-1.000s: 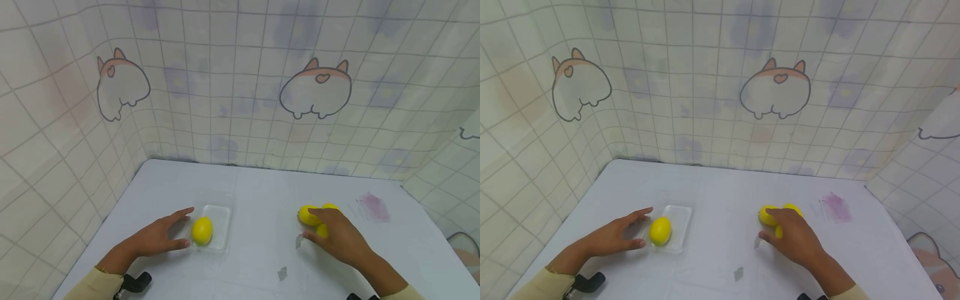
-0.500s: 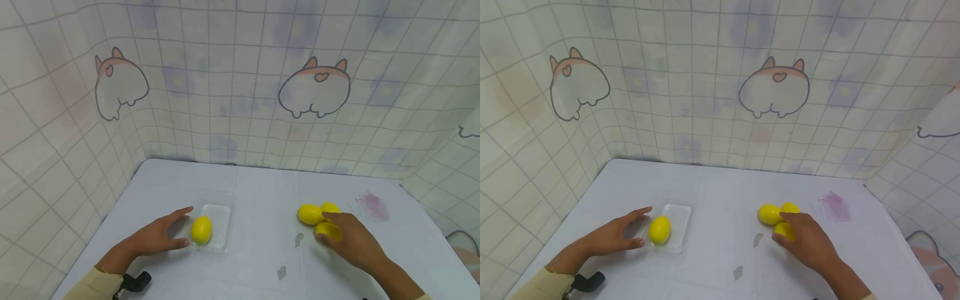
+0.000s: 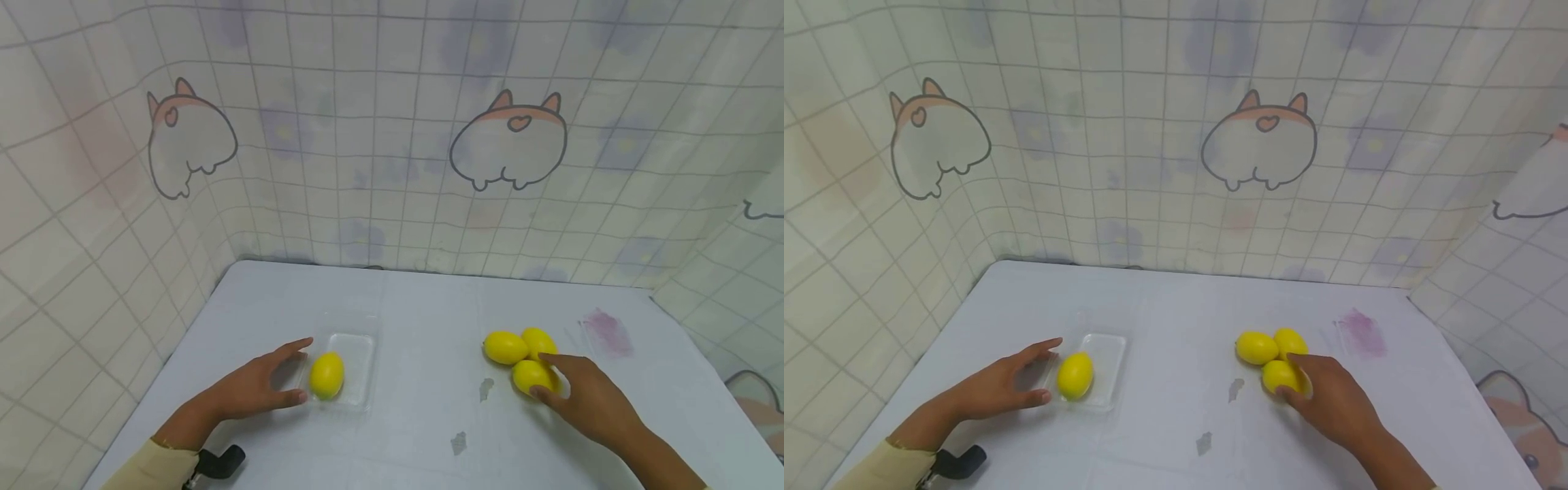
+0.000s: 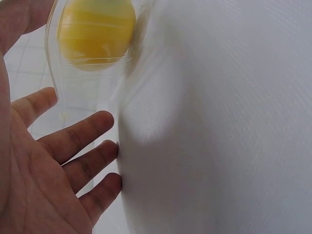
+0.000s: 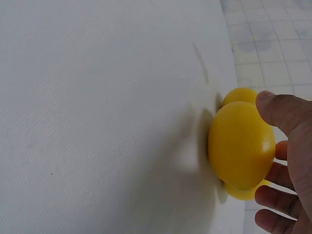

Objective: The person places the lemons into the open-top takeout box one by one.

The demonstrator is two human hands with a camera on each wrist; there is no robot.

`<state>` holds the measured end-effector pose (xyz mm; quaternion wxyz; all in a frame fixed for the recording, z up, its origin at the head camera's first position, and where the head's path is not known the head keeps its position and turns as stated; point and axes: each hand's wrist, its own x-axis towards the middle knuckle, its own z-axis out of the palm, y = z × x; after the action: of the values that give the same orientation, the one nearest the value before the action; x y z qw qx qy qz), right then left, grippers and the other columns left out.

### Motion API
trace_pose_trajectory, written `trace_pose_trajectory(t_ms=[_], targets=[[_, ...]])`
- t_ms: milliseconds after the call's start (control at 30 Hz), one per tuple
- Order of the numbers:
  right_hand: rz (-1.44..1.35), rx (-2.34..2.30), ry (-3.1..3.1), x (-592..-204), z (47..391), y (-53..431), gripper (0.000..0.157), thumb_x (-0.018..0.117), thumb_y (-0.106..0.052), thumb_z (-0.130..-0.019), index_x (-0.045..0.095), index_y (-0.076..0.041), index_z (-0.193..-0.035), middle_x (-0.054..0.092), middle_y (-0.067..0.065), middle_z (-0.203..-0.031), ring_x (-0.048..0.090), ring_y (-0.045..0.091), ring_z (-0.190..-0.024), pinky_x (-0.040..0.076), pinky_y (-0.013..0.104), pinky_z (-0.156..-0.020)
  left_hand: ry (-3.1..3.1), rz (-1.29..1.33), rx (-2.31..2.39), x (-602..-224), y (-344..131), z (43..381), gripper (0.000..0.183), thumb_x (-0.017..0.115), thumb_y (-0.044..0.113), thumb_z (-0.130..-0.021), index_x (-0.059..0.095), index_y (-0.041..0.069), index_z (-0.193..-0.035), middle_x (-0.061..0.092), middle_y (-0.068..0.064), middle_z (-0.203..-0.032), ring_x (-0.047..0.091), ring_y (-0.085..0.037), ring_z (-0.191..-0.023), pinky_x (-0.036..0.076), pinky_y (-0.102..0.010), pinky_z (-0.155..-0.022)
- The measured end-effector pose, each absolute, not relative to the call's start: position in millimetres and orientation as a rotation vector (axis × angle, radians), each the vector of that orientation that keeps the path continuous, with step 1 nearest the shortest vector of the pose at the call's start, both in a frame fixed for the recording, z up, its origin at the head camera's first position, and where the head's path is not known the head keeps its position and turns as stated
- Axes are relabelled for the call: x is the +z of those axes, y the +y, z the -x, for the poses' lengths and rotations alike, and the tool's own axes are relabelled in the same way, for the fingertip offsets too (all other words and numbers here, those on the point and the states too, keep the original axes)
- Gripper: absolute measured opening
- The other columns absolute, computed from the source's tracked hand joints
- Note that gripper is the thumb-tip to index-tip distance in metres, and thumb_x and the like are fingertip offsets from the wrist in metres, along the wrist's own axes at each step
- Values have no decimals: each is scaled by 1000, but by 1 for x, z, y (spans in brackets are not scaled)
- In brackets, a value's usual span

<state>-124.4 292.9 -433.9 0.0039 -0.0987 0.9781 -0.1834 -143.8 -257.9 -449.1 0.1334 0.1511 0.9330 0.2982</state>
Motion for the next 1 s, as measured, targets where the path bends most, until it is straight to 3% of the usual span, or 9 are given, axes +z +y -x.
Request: trace_pose_trajectory(t_ms=[433,667,833,1000], targets=[[329,-552,3067,-433,119,299,66,79,-46,-88,61,-10,-140,63,15,-135,57,41,-122,48,64,-95,2706,-459,871,-450,-259,144,93,75,63,-85,32,30,-161,51,-8,-151,40,-39,-143,30,-69,-111],[283,-533,2974,-431,122,299,73,80,-51,-85,59,-11,-142,68,2,-117,63,23,-99,56,45,-72,2710,-443,862,-451,-259,145,92,75,63,-85,31,35,-160,51,-8,-151,40,-39,-143,30,-70,-111],[292,-543,2899,-433,125,297,73,79,-55,-85,58,-15,-143,66,-3,-111,60,18,-95,53,38,-69,2711,-449,860,-451,-259,145,92,75,63,-85,32,33,-160,51,-8,-151,40,-39,-143,30,-69,-112],[376,-571,2875,-436,123,290,67,79,-52,-86,58,-26,-144,63,-9,-105,56,12,-91,49,32,-67,2710,-441,865,-451,-259,145,92,75,63,-84,31,35,-160,50,-8,-152,39,-39,-144,29,-70,-112]])
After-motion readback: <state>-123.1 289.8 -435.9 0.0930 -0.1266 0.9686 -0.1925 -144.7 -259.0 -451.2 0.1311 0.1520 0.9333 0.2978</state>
